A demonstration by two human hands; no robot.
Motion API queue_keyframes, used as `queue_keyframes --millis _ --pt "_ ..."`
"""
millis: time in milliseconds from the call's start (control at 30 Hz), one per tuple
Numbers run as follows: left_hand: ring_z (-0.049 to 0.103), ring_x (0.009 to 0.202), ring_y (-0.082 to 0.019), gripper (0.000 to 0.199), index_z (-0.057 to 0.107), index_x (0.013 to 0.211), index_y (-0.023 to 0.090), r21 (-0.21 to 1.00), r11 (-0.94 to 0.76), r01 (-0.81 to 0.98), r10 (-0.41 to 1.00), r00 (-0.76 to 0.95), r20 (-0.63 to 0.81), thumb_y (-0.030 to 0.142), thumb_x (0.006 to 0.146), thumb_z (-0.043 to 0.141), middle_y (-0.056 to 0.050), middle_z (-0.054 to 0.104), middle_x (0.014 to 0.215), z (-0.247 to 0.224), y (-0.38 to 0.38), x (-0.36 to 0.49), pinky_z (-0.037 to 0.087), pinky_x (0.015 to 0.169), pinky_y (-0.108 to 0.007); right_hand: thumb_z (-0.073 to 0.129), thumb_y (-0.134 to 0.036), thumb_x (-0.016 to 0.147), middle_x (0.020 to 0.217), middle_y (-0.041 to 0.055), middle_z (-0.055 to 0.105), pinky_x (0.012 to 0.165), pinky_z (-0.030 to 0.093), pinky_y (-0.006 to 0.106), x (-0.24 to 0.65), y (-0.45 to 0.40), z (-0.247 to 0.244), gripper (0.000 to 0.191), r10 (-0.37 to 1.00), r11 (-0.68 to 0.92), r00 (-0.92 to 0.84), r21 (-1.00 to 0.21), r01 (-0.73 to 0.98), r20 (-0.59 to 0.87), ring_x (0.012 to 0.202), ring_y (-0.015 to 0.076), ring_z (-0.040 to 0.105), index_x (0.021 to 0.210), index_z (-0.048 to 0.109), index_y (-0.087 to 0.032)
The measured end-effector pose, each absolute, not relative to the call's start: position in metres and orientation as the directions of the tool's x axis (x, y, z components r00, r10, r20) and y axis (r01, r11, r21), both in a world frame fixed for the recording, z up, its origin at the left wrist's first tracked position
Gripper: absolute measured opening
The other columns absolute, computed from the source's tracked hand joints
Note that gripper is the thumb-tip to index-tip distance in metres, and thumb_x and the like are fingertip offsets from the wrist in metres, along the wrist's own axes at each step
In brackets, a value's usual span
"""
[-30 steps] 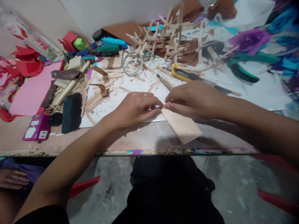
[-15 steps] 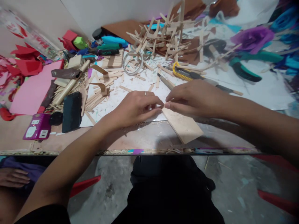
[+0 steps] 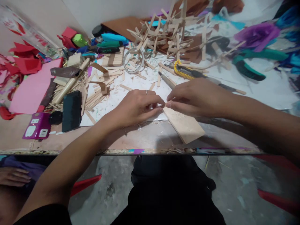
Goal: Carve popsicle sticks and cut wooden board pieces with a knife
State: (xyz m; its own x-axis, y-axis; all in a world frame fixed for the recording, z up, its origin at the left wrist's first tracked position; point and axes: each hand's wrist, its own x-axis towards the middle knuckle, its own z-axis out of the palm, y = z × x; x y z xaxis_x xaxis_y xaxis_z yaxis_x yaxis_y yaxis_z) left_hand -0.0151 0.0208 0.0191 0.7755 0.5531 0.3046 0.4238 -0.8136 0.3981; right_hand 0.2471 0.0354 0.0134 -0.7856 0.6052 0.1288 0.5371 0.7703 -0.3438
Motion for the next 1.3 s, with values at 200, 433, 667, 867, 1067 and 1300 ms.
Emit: queue_keyframes --millis 200,433,667,867,1067,1300 --pt "0.066 0.070 -0.012 0.012 0.073 0.102 0.021 0.405 -0.815 0.415 0.547 0.781 0.302 0.028 0.102 0.064 -0.001 0.074 0.082 0.0177 0.0223 -0.0159 0.044 0.065 -0.025 0.052 -0.042 0.106 0.092 0.0076 0.079 0.067 0.033 0.033 0.2479 0.0356 0.0127 0.035 0.597 0.785 -0.791 -0.296 0.544 0.131 0.079 0.0223 0.067 0.105 0.079 -0.020" --pt "0.065 0.068 -0.013 0.012 0.073 0.104 0.020 0.402 -0.815 0.417 0.547 0.782 0.300 0.027 0.102 0.064 -0.002 0.073 0.081 0.0179 0.0230 -0.0160 0.044 0.063 -0.025 0.052 -0.043 0.105 0.091 0.0065 0.079 0.066 0.032 0.033 0.2484 0.0357 0.0114 0.035 0.596 0.789 -0.790 -0.285 0.544 0.142 0.077 0.0219 0.066 0.106 0.079 -0.020" --pt "0.065 0.069 -0.013 0.012 0.074 0.105 0.021 0.413 -0.810 0.417 0.552 0.779 0.297 0.027 0.102 0.064 -0.002 0.073 0.081 0.0186 0.0214 -0.0155 0.045 0.065 -0.026 0.052 -0.044 0.105 0.090 0.0069 0.078 0.067 0.034 0.033 0.2488 0.0364 0.0103 0.035 0.594 0.789 -0.790 -0.297 0.538 0.150 0.077 0.0224 0.066 0.106 0.078 -0.021" --pt "0.065 0.069 -0.013 0.011 0.074 0.105 0.021 0.401 -0.825 0.399 0.533 0.785 0.316 0.026 0.101 0.065 -0.001 0.073 0.081 0.0166 0.0229 -0.0164 0.044 0.065 -0.026 0.053 -0.044 0.105 0.092 0.0070 0.079 0.069 0.035 0.034 0.2496 0.0367 0.0104 0.034 0.602 0.781 -0.786 -0.310 0.542 0.143 0.078 0.0230 0.066 0.107 0.079 -0.022" --pt "0.066 0.069 -0.013 0.012 0.074 0.105 0.021 0.405 -0.813 0.417 0.549 0.781 0.298 0.027 0.101 0.064 -0.001 0.073 0.081 0.0173 0.0227 -0.0160 0.045 0.065 -0.026 0.053 -0.043 0.105 0.091 0.0075 0.079 0.069 0.035 0.034 0.2486 0.0352 0.0125 0.034 0.596 0.785 -0.790 -0.310 0.536 0.144 0.078 0.0231 0.067 0.106 0.079 -0.021" --pt "0.064 0.069 -0.013 0.011 0.073 0.103 0.021 0.413 -0.807 0.423 0.556 0.779 0.290 0.026 0.101 0.064 -0.001 0.073 0.082 0.0176 0.0219 -0.0156 0.044 0.065 -0.026 0.053 -0.043 0.105 0.094 0.0071 0.079 0.070 0.036 0.034 0.2489 0.0363 0.0110 0.034 0.594 0.786 -0.792 -0.308 0.535 0.140 0.079 0.0224 0.067 0.108 0.079 -0.021"
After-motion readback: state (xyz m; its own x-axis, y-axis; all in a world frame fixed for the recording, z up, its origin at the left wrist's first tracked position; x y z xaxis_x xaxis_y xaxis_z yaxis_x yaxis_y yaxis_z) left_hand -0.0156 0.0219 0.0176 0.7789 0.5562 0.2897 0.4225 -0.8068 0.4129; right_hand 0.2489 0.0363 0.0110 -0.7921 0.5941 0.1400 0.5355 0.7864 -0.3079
